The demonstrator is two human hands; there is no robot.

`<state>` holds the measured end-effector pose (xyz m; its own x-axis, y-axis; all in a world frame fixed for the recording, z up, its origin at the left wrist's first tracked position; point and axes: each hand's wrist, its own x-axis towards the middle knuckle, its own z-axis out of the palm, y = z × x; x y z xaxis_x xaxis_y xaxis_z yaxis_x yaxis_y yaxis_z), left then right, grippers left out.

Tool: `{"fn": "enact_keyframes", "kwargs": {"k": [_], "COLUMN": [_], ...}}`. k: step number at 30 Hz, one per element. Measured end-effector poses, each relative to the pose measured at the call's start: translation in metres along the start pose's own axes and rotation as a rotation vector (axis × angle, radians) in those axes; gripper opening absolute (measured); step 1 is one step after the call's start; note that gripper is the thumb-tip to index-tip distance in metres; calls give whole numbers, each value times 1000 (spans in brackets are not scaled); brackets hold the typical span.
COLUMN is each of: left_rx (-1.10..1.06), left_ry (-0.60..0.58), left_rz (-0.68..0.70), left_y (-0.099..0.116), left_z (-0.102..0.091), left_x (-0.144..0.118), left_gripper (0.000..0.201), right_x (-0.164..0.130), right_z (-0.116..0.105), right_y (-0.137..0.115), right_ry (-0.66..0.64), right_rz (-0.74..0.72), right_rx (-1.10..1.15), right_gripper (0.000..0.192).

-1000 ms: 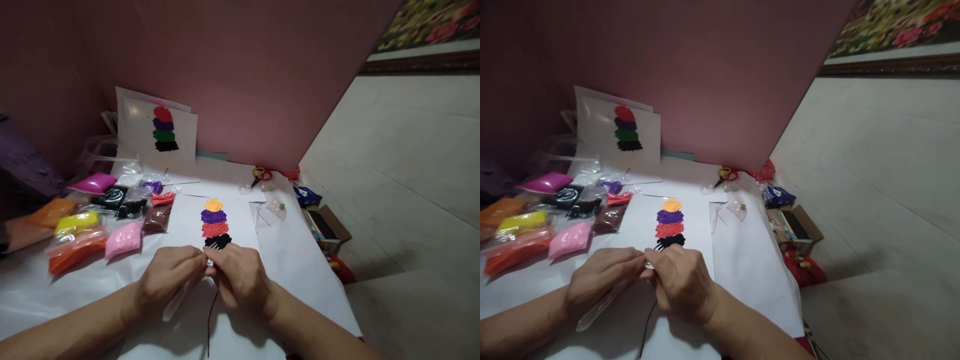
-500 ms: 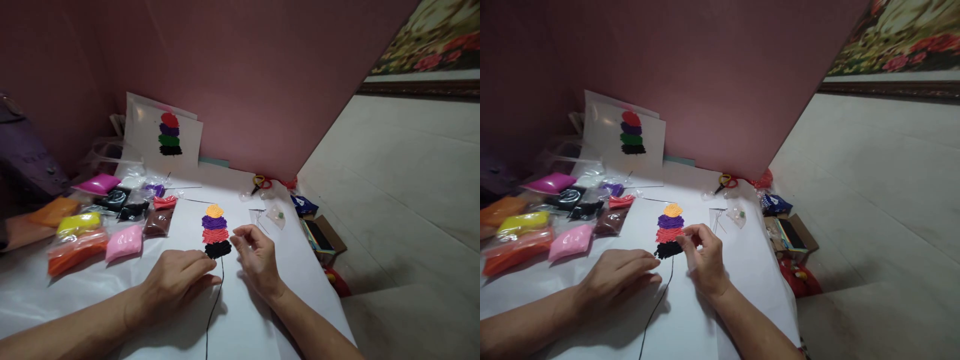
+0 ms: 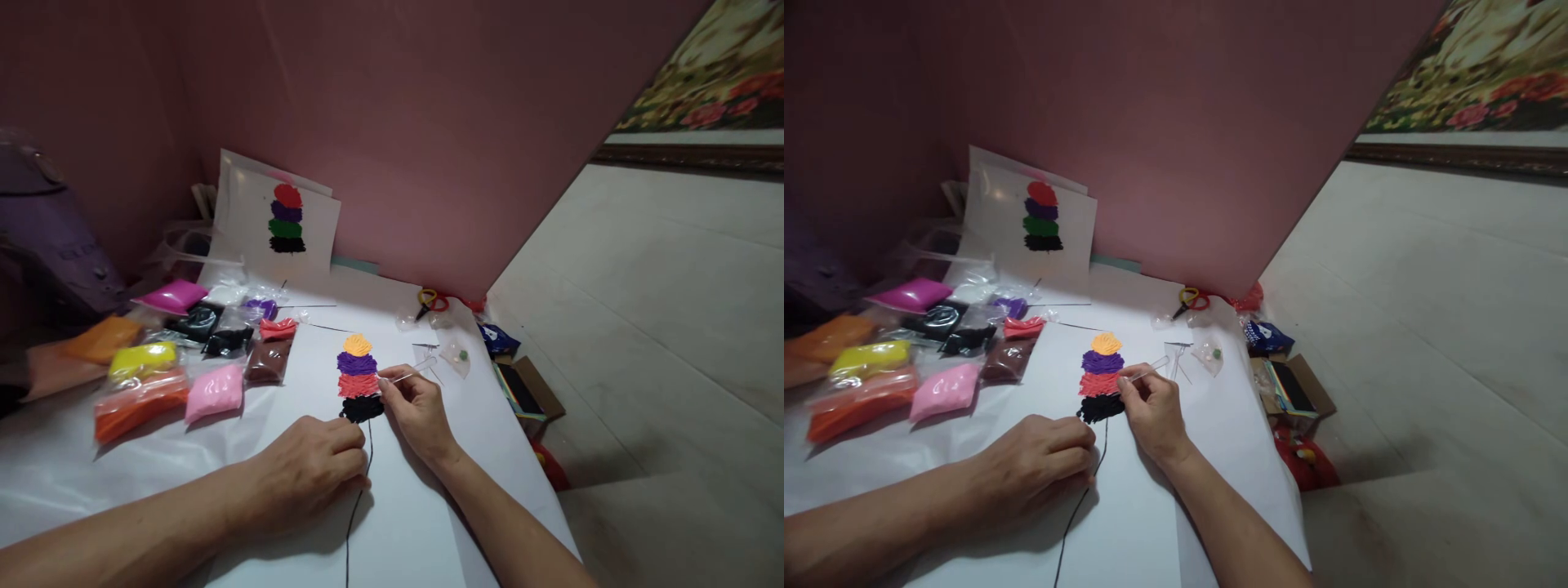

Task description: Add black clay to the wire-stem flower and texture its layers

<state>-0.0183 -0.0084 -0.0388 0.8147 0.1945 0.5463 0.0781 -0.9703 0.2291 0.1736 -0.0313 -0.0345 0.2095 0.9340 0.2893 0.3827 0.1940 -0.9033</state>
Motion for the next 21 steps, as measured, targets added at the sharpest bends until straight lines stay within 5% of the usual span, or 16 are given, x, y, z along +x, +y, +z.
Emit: {"fn": "enact_keyframes", "kwargs": {"k": [21], "left_rx": [29], "left_ry": [13], "left_rz": [2], "left_y": [-3], "left_z": [5], "left_x": [-2], "left_gripper": [29], "right_x": [4], "right_z": [1], "right_y": [6], "right_ry": [-6], "right_rz": [31], "right_rx": [90], "right_gripper": [11]}}
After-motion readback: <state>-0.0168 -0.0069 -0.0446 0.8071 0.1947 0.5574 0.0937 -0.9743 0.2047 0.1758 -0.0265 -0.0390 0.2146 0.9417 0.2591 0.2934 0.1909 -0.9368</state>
